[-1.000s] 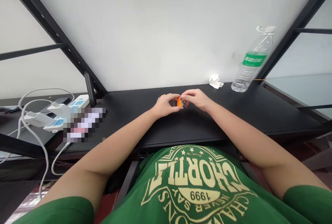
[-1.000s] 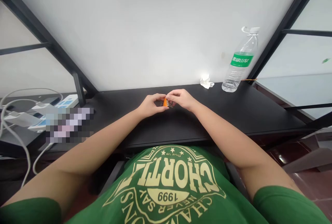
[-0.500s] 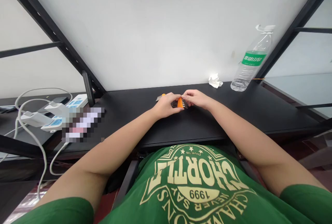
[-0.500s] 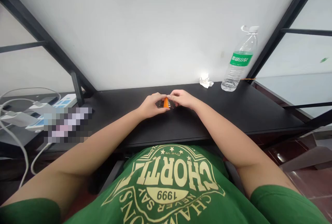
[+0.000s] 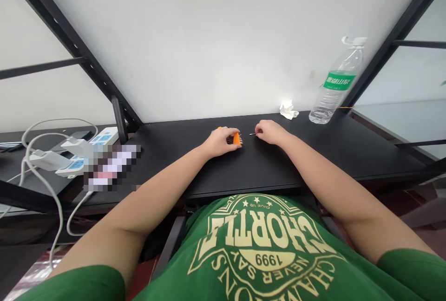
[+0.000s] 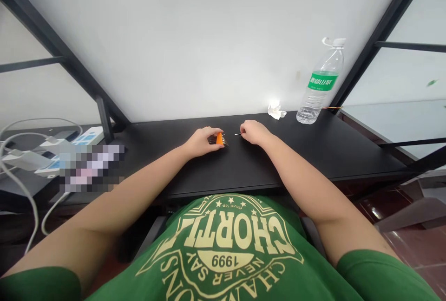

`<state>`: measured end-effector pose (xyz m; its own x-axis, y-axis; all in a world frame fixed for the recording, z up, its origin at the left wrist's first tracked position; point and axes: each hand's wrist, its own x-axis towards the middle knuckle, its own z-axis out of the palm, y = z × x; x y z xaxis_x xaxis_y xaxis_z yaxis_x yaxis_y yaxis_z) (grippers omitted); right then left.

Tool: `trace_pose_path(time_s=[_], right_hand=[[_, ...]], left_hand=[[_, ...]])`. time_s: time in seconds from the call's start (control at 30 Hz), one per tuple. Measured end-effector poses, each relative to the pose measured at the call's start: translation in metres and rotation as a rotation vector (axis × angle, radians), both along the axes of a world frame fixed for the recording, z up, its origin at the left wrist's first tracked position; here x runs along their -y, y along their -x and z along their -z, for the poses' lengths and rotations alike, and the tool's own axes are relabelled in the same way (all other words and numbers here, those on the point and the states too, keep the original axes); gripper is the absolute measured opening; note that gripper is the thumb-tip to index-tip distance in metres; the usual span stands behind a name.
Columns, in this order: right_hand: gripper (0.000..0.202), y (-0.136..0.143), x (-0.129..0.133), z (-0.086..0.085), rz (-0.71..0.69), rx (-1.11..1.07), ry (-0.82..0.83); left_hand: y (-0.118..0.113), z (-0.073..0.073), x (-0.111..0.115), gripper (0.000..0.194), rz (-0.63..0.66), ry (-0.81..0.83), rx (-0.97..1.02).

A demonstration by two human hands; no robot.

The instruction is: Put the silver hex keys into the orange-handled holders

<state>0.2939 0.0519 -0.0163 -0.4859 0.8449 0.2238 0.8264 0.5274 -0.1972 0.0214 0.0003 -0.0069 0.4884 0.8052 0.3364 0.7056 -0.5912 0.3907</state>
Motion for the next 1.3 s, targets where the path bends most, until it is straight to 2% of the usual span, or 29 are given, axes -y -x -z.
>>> trace_pose_path(time_s=[0.2, 0.47, 0.8, 1.07, 1.3], right_hand=[[0.017, 0.002, 0.004, -0.002, 0.008, 0.035, -0.013], [0.004, 0.012, 0.02, -0.011, 0.037, 0.134, 0.015], [0.008, 0.014, 0.026, -0.014, -0.05, 0.002, -0.029], [0.011, 0.019, 0.031, -0.016, -0.273, -0.263, -0.044], [0.018, 0.021, 0.033, -0.014, -0.363, -0.253, -0.105]], left_hand=[[0.0, 0.001, -0.001, 0.058, 0.001, -0.003, 0.0], [0.0, 0.0, 0.001, 0.056, 0.0, 0.031, 0.007], [0.0, 0.0, 0.0, 0.056, -0.005, 0.03, -0.003], [-0.003, -0.004, 0.003, 0.055, -0.004, 0.01, -0.036], [-0.003, -0.004, 0.003, 0.054, -0.011, 0.0, -0.033]])
